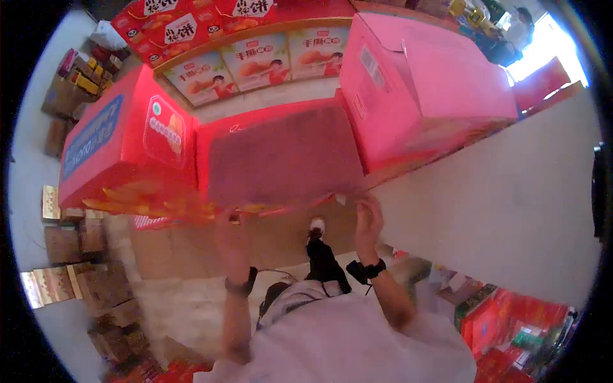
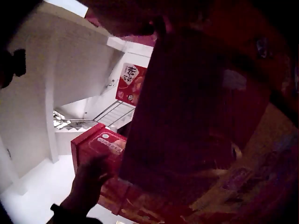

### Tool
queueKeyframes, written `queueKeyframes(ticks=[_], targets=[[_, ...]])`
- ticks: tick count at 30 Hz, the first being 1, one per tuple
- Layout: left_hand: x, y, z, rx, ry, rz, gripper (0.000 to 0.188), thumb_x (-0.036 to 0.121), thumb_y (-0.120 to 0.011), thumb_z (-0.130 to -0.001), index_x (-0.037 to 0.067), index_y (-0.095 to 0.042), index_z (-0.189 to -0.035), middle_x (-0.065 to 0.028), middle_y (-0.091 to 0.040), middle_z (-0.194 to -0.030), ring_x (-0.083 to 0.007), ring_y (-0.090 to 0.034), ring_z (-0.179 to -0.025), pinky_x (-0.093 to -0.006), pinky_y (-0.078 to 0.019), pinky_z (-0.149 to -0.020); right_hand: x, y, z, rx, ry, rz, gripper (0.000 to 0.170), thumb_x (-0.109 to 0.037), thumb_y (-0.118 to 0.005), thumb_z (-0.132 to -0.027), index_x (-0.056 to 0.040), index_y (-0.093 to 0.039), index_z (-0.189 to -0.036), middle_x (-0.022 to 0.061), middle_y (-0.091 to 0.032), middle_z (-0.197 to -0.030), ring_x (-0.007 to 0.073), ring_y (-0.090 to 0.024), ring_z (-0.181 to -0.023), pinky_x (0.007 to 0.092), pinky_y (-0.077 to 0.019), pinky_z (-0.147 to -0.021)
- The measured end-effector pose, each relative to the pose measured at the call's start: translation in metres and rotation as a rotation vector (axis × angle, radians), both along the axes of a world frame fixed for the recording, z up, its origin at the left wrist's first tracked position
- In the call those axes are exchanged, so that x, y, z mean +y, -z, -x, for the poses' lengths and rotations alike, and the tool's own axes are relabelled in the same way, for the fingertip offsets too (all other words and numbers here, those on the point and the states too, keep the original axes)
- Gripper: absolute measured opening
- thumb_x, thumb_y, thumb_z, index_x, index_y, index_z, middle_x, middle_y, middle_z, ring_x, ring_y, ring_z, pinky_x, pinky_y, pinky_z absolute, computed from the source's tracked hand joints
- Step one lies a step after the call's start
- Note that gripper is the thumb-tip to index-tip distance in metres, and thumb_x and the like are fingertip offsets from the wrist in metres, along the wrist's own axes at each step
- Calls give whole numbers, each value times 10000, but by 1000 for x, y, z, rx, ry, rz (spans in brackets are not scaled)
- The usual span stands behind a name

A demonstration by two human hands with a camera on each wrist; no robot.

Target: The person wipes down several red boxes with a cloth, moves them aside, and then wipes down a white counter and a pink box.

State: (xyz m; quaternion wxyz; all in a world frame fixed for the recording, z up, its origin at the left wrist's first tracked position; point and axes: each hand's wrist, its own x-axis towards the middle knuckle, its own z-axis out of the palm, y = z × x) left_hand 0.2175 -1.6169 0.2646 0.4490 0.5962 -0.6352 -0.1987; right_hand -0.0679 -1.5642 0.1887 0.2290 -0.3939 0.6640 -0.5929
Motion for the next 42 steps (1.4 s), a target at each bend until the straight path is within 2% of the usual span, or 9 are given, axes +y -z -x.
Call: queueKeyframes(ticks=[3,6,9,14,18,28,34,37,42], targets=[[-28,-74,34,-229,86,-197,402,141,-606,-875,48,-516,-1256,-169,-531,-1224,-296,-493,-1169,-396,-388,-986,-11,-39,-14,354,37,59,206,-106,-536,-894,13,-597,-1051,165,-568,-1204,303,-510,-1158,388,-364,-1007],[-80,-4,40,-665,164,-69,493,221,-581,-896,48,-445,-1336,-202,-394,-1390,-356,-319,-1335,-461,-279,-1087,-45,-68,-21,411,-224,86,283,-119,-554,-881,4,-569,-1136,207,-448,-1357,368,-388,-1290,458,-277,-1082],[-101,-1,43,-812,190,-158,574,329,-473,-948,100,-303,-1446,-197,-230,-1505,-386,-193,-1391,-481,-165,-1141,-86,-68,-33,665,-465,-111,448,-216,-548,-890,-5,-477,-1278,260,-329,-1431,426,-294,-1335,522,-220,-1107],[-121,-2,27,-852,138,-243,598,352,-453,-950,103,-267,-1460,-205,-216,-1508,-406,-178,-1391,-488,-147,-1144,-131,-74,-68,893,-528,-277,597,-329,-490,-905,-16,-357,-1396,303,-241,-1458,446,-208,-1369,547,-142,-1124],[-127,10,-2,-831,13,-151,618,312,-545,-890,50,-347,-1414,-230,-364,-1408,-381,-286,-1348,-499,-199,-1117,-149,-77,-101,919,-579,-230,591,-304,-530,-898,-21,-362,-1389,277,-270,-1450,417,-246,-1357,531,-170,-1120],[-112,11,-25,-953,26,-205,554,298,-433,-924,-9,-379,-1382,-236,-311,-1458,-379,-251,-1373,-475,-148,-1144,-159,-72,-166,849,-869,-118,578,-261,-464,-881,22,-362,-1376,223,-324,-1450,366,-256,-1372,497,-166,-1134],[-114,-17,-21,-682,135,-117,516,261,-520,-860,-34,-475,-1281,-198,-437,-1378,-314,-358,-1325,-433,-191,-1143,-149,-87,-157,829,-770,-170,539,-241,-474,-896,5,-382,-1366,198,-330,-1455,352,-272,-1368,490,-182,-1131],[-109,6,-38,-600,232,-42,390,216,-559,-840,13,-567,-1173,-172,-530,-1278,-304,-461,-1240,-404,-335,-1071,-143,-77,-164,914,-700,-202,526,-243,-494,-885,-9,-416,-1350,192,-341,-1452,357,-279,-1364,492,-195,-1125],[-90,1,-68,-34,384,-161,215,158,-587,-841,61,-623,-1030,-145,-646,-1007,-332,-616,-925,-425,-477,-875,-136,-87,-194,1042,-557,-190,519,-236,-517,-861,-17,-458,-1328,190,-372,-1438,369,-301,-1353,490,-208,-1120]])
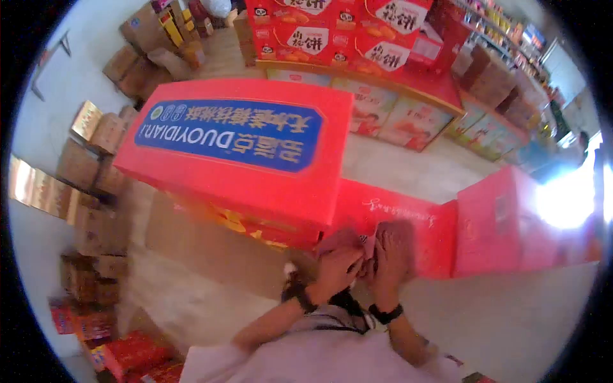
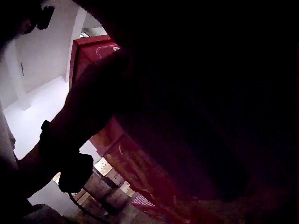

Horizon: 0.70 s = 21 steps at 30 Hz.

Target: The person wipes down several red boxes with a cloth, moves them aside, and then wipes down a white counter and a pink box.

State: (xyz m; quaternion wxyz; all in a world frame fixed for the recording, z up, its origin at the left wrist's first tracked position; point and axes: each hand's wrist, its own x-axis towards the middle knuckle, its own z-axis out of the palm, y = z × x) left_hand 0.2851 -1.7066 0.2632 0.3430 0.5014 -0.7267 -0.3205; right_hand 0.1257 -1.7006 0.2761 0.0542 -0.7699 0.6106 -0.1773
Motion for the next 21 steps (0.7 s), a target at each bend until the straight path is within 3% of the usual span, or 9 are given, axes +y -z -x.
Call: queueKeyframes(ticks=[2,4,8,10,11,17,21], targets=[[1,10,-1,49,-15,54,220,191,-598,-851,49,-621,-1018,-142,-653,-938,-323,-626,-867,-418,-488,-819,4,2,-14,-123,51,77,540,-233,-532,-844,-20,-454,-1334,186,-380,-1435,372,-326,-1336,491,-213,-1117],[4,4,-11,206,-57,209,145,175,-581,-867,70,-625,-957,-118,-646,-854,-304,-628,-806,-410,-501,-694,5,25,-19,5,98,65,551,-237,-537,-828,-21,-456,-1328,183,-372,-1441,367,-338,-1328,489,-213,-1117],[-2,-15,-33,240,84,146,213,249,-541,-898,79,-595,-1015,-128,-646,-864,-313,-625,-810,-441,-497,-707,12,45,-46,-34,164,94,526,-260,-524,-842,-23,-476,-1310,186,-456,-1367,359,-398,-1275,470,-260,-1086],[-12,-16,-42,-192,382,-230,292,316,-500,-917,82,-604,-1057,-177,-647,-945,-352,-627,-829,-471,-494,-711,25,44,-57,-128,148,25,493,-258,-501,-869,-26,-484,-1304,189,-494,-1320,347,-424,-1248,455,-289,-1066],[-14,-8,-43,-192,441,-239,288,318,-507,-913,89,-600,-1061,-177,-650,-929,-354,-629,-811,-474,-492,-706,28,47,-61,-158,150,8,484,-254,-492,-876,-26,-484,-1303,189,-498,-1309,344,-428,-1240,450,-296,-1060],[-8,12,-36,78,305,-122,279,329,-540,-895,123,-582,-1078,-174,-663,-854,-364,-635,-722,-485,-485,-678,36,31,-80,-492,252,-92,433,-225,-441,-919,-30,-486,-1303,186,-522,-1240,325,-454,-1196,419,-340,-1024],[-2,-9,-33,9,253,-134,286,307,-562,-894,107,-555,-1099,-167,-665,-859,-363,-635,-719,-460,-492,-692,28,21,-88,-685,291,-96,403,-206,-407,-947,-32,-487,-1302,184,-538,-1194,312,-471,-1166,398,-370,-1000]])
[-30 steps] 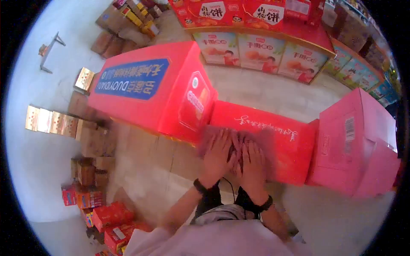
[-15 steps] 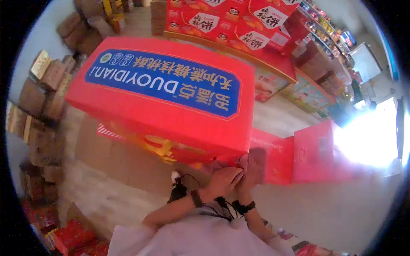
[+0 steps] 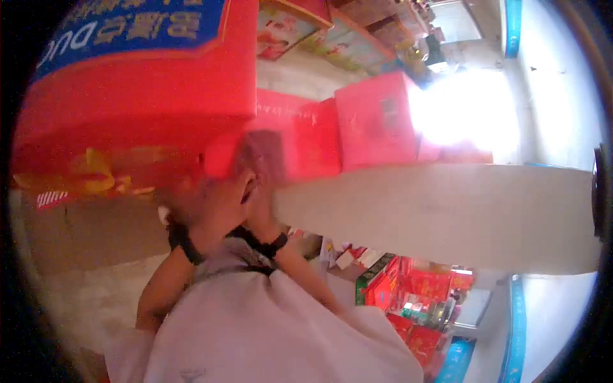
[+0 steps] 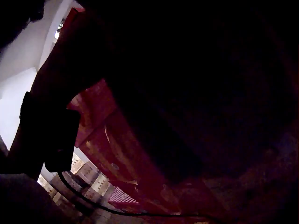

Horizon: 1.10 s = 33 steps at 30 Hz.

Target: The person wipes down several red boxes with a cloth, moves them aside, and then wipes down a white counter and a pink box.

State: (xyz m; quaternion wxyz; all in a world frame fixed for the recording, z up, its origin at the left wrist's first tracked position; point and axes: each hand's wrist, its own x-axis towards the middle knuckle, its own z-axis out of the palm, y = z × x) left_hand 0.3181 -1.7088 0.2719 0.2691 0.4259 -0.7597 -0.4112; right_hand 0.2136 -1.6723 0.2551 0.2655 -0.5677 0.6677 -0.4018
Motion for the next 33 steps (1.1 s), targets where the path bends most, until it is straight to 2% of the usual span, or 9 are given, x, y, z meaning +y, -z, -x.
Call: queueKeyframes(ticks=[5,8,11,13,17,19,23,25,33], targets=[[6,16,8,269,-70,111,200,225,-583,-886,105,-545,-1041,-189,-625,-778,-305,-636,-717,-403,-471,-592,-19,-23,10,-786,72,-114,385,-258,-391,-988,18,-477,-1243,111,-544,-1130,172,-530,-1024,308,-420,-896],[13,-16,18,215,6,-61,157,165,-600,-876,76,-562,-1000,-135,-621,-763,-220,-629,-698,-322,-464,-616,-5,7,39,-130,28,146,313,-162,-384,-972,-19,-529,-1210,156,-508,-1187,268,-508,-1068,382,-423,-923],[22,-19,38,303,130,-301,110,94,-594,-857,46,-563,-950,-80,-603,-764,-144,-600,-728,-276,-468,-683,20,-36,69,-876,-35,139,283,-155,-479,-915,-27,-552,-1157,159,-534,-1168,290,-504,-1079,398,-421,-938],[37,-47,71,211,235,-232,103,72,-585,-852,39,-563,-947,-71,-607,-791,-131,-595,-752,-272,-471,-708,56,-42,118,79,-359,-25,312,-177,-586,-831,-38,-580,-1111,170,-565,-1147,333,-499,-1104,411,-427,-946],[54,-36,161,40,501,-181,83,46,-570,-849,20,-564,-927,-70,-616,-855,-124,-588,-782,-271,-483,-752,128,10,212,101,42,-85,213,-206,-693,-727,-72,-652,-889,158,-609,-1014,336,-578,-916,388,-489,-742],[68,-36,223,-33,546,-192,102,65,-605,-843,11,-581,-927,-81,-617,-871,-144,-599,-781,-274,-488,-752,168,13,271,187,101,284,200,-171,-695,-698,-44,-635,-841,157,-616,-952,340,-588,-866,384,-493,-668],[90,1,324,-110,652,-174,202,145,-672,-824,13,-614,-966,-102,-618,-832,-162,-597,-743,-292,-485,-688,242,-9,348,-65,181,107,287,-225,-669,-771,-34,-627,-981,175,-606,-1048,375,-571,-926,455,-463,-817],[96,-16,379,-163,767,-209,243,184,-696,-816,16,-622,-975,-112,-622,-831,-163,-600,-735,-298,-480,-663,266,-16,386,1,351,241,173,-60,-686,-681,-8,-542,-761,138,-551,-771,298,-557,-725,330,-455,-561],[128,-79,503,143,1092,313,419,338,-775,-717,50,-632,-985,-159,-619,-815,-303,-617,-751,-365,-483,-670,325,-81,452,191,785,363,291,-54,-741,-646,-46,-465,-737,60,-446,-660,151,-446,-554,304,-382,-493]])
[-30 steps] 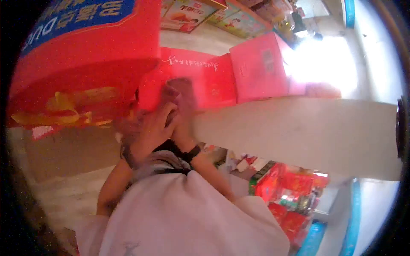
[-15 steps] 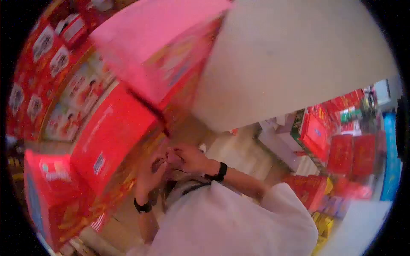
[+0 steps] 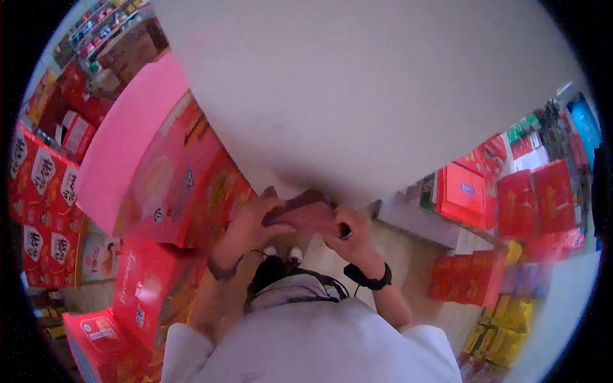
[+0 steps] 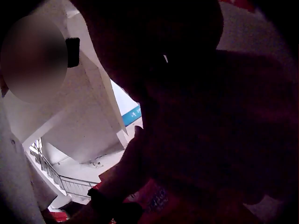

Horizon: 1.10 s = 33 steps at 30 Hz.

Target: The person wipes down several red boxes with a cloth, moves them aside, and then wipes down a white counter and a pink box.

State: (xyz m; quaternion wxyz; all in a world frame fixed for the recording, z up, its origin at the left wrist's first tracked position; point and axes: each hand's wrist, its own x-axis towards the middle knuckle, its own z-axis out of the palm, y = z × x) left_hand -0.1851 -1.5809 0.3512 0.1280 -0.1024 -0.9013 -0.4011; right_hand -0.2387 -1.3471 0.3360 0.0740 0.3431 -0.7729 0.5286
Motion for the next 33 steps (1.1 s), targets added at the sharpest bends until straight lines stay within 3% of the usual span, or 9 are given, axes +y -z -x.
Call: queueKeyframes(ticks=[8,11,14,16,19,22,27,30,33], targets=[[23,7,19,-358,365,243,374,118,-669,-678,56,-626,-1044,-201,-642,-914,-346,-635,-826,-411,-490,-718,51,-23,-12,-237,-111,-46,328,-46,-729,-708,-62,-401,-706,9,-461,-651,63,-444,-496,224,-346,-453],[29,10,-2,-199,372,302,346,102,-649,-671,52,-628,-1012,-195,-642,-863,-344,-634,-793,-414,-491,-707,57,6,-47,-321,-68,-115,280,-171,-750,-741,-67,-491,-730,85,-471,-643,245,-453,-573,345,-355,-511],[19,28,-17,-121,373,222,259,118,-662,-679,40,-614,-922,-180,-631,-782,-337,-627,-755,-412,-490,-685,50,24,-73,-404,31,-4,218,-92,-699,-791,-57,-491,-737,-6,-470,-610,41,-499,-499,207,-383,-456],[7,36,-38,-273,363,172,221,124,-665,-683,31,-598,-872,-172,-622,-745,-333,-623,-741,-409,-488,-675,42,33,-99,-843,135,99,292,-302,-731,-776,-59,-574,-813,105,-553,-689,270,-534,-603,351,-421,-545],[-4,30,-50,-413,401,141,213,141,-680,-685,25,-556,-814,-159,-605,-698,-322,-619,-705,-403,-485,-646,44,47,-116,-609,-22,-462,310,-330,-702,-797,-59,-611,-918,113,-596,-724,288,-568,-644,353,-462,-597],[-16,37,-76,-269,238,154,213,141,-692,-692,32,-559,-818,-146,-604,-691,-307,-613,-668,-401,-481,-620,20,39,-160,-322,31,-445,264,-254,-723,-796,-30,-585,-766,102,-503,-586,222,-537,-536,331,-423,-506],[-26,53,-134,-108,-268,-180,165,90,-683,-748,34,-553,-834,-125,-578,-659,-228,-588,-602,-336,-471,-589,-14,39,-226,-410,192,-455,270,-264,-740,-773,-36,-600,-805,145,-552,-663,281,-535,-583,352,-434,-550],[-37,63,-168,-155,-374,-362,164,70,-677,-763,29,-554,-863,-115,-598,-681,-188,-585,-614,-306,-468,-596,-36,45,-272,-470,190,-445,353,-299,-715,-762,-108,-624,-1044,124,-657,-950,333,-630,-862,408,-513,-714],[-51,69,-193,-235,-418,-396,148,59,-662,-778,20,-555,-873,-121,-625,-727,-176,-606,-666,-306,-477,-622,-43,59,-300,-455,151,-461,272,-215,-754,-774,-26,-627,-923,123,-624,-722,233,-600,-620,318,-485,-594]])
